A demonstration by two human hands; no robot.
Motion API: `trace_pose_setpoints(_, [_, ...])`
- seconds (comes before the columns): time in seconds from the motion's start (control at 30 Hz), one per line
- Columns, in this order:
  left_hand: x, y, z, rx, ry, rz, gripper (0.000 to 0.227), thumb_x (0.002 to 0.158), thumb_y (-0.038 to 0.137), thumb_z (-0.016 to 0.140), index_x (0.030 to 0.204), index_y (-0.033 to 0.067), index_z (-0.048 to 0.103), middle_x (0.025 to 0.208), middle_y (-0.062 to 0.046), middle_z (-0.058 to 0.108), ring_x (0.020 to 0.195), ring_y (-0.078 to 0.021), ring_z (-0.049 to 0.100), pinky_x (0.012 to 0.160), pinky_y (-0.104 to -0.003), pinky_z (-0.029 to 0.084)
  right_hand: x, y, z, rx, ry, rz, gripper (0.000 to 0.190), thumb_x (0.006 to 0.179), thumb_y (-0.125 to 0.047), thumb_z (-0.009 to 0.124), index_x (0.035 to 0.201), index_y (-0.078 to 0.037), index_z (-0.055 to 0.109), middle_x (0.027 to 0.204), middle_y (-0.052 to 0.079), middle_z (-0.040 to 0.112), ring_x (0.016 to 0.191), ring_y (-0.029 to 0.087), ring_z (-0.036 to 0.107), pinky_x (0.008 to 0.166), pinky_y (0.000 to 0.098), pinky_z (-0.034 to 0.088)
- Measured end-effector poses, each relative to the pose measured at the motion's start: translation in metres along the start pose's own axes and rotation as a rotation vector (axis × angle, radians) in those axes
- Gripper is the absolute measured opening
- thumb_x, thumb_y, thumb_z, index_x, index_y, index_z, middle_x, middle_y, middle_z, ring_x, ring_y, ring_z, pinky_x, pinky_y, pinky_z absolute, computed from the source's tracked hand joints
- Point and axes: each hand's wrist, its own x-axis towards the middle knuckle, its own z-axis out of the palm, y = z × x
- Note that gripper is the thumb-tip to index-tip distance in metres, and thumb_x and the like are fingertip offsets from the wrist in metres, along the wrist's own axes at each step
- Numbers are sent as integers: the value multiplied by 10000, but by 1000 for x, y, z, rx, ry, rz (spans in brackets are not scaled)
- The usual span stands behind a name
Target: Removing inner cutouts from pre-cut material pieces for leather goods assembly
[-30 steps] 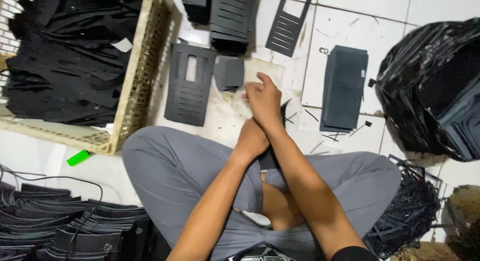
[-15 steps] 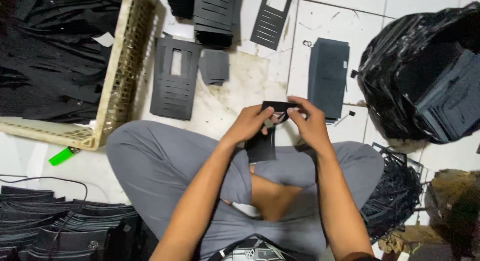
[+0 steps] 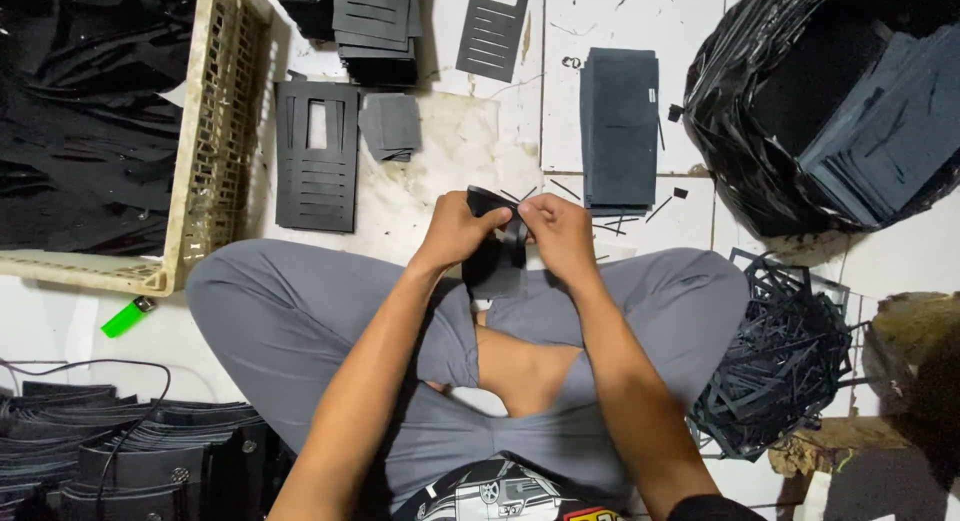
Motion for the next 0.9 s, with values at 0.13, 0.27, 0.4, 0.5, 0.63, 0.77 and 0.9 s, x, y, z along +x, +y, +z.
trace_pose_setpoints(0.13, [5,-14,1,-65,-40,6,147,843,114,794,713,50,778,570,-96,708,554,-169,720,586,-268,562,-2,-22,7,-50,17,-73,121,965,-177,698,888,-131,780,518,43,669,487,126,664,553,231,532])
trace_pose_setpoints(0.27, [9,-29,1,-179,-82,-16,173,898,73,737,740,4,745,610,-123,704,586,-186,720,607,-273,565,7,-6,13,518,-95,163,124,970,-77,650,925,27,701,687,154,691,534,203,693,483,326,609])
trace_pose_setpoints(0.4, [7,-25,-1,-153,-91,-14,211,903,96,736,699,42,738,576,-84,682,577,-149,666,617,-246,529,10,1,16,644,-125,212,131,965,-82,662,901,30,684,661,139,671,508,210,688,465,343,604])
trace_pose_setpoints(0.5, [15,-50,3,-82,-28,-17,130,880,125,782,800,23,766,625,-102,677,622,-161,664,604,-278,531,8,-18,2,48,155,-90,78,940,-105,708,909,-59,763,753,180,731,638,273,739,481,333,596])
trace_pose_setpoints(0.63, [8,-43,4,-119,-34,-12,142,885,166,805,832,38,775,663,-114,708,646,-147,674,602,-268,539,10,-19,-4,201,134,-54,141,992,-114,639,940,-12,722,797,144,751,698,201,736,642,324,633])
trace_pose_setpoints(0.77, [4,-25,6,-399,-65,-26,207,903,168,783,968,-23,738,806,-171,731,741,-232,746,707,-340,624,18,-7,-8,88,104,-67,120,938,-175,676,908,-110,773,735,53,706,726,122,624,692,305,542])
trace_pose_setpoints(0.9, [1,-19,3,-405,-35,66,225,999,150,659,1060,-51,739,860,-172,732,787,-207,724,718,-344,628,14,-13,-14,145,55,-157,92,888,-152,689,881,-106,768,757,24,683,785,114,590,737,308,533])
